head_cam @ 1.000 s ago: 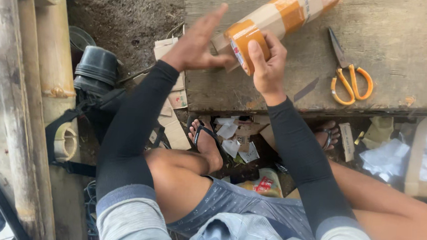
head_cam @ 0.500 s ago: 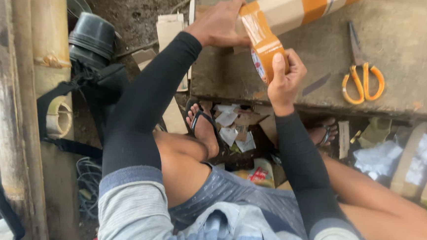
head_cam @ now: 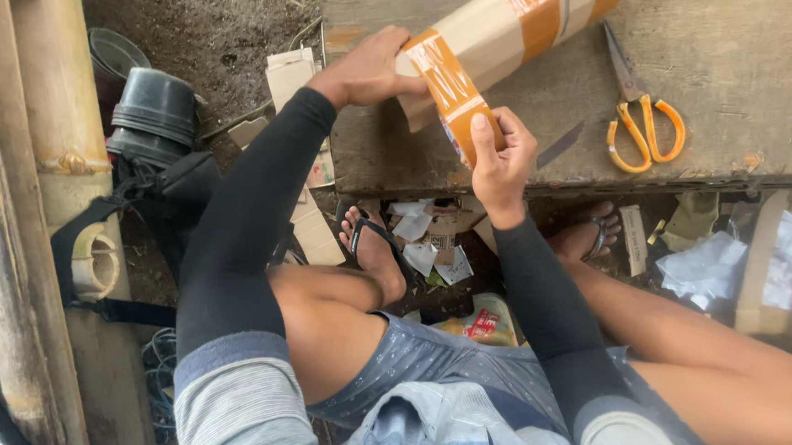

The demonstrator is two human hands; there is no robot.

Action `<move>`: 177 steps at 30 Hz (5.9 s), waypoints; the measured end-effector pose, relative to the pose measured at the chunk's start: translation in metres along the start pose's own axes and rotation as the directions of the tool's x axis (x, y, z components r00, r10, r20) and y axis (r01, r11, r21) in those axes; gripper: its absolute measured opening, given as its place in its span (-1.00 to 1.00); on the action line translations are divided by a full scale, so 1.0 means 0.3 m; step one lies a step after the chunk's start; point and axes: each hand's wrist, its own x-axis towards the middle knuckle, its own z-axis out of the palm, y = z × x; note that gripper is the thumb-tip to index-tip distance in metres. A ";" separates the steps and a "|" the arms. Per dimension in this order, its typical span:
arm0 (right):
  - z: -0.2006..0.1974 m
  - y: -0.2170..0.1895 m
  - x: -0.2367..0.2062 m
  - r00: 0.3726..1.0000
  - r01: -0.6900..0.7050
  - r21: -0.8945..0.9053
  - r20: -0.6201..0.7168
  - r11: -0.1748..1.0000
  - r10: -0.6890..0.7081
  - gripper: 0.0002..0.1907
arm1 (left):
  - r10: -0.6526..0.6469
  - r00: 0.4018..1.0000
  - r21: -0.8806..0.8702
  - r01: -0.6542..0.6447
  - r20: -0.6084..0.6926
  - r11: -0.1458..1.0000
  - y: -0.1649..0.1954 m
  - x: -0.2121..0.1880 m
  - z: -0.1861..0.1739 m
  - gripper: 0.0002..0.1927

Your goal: The person cuts a piece of cardboard with scissors, rolls it into a cylindrical shape, and secures it with orange packing tape. The person then applies additional tape to reinforce the cylinder.

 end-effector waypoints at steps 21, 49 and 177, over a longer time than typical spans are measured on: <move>0.078 -0.028 0.189 0.937 0.136 0.201 0.293 0.970 -0.192 -0.62 | 0.100 0.994 -0.032 -0.102 -0.048 0.994 0.173 -0.119 -0.062 0.49; 0.171 -0.109 0.296 0.944 0.053 0.082 0.321 0.995 -0.077 -0.70 | -0.034 0.991 0.276 0.070 -0.131 0.959 0.117 -0.093 -0.014 -0.11; -0.107 -0.041 -0.053 0.959 -0.101 -0.163 0.247 0.981 0.140 -0.70 | -0.349 0.936 -0.477 0.286 -0.046 0.831 0.379 -0.303 0.197 -0.21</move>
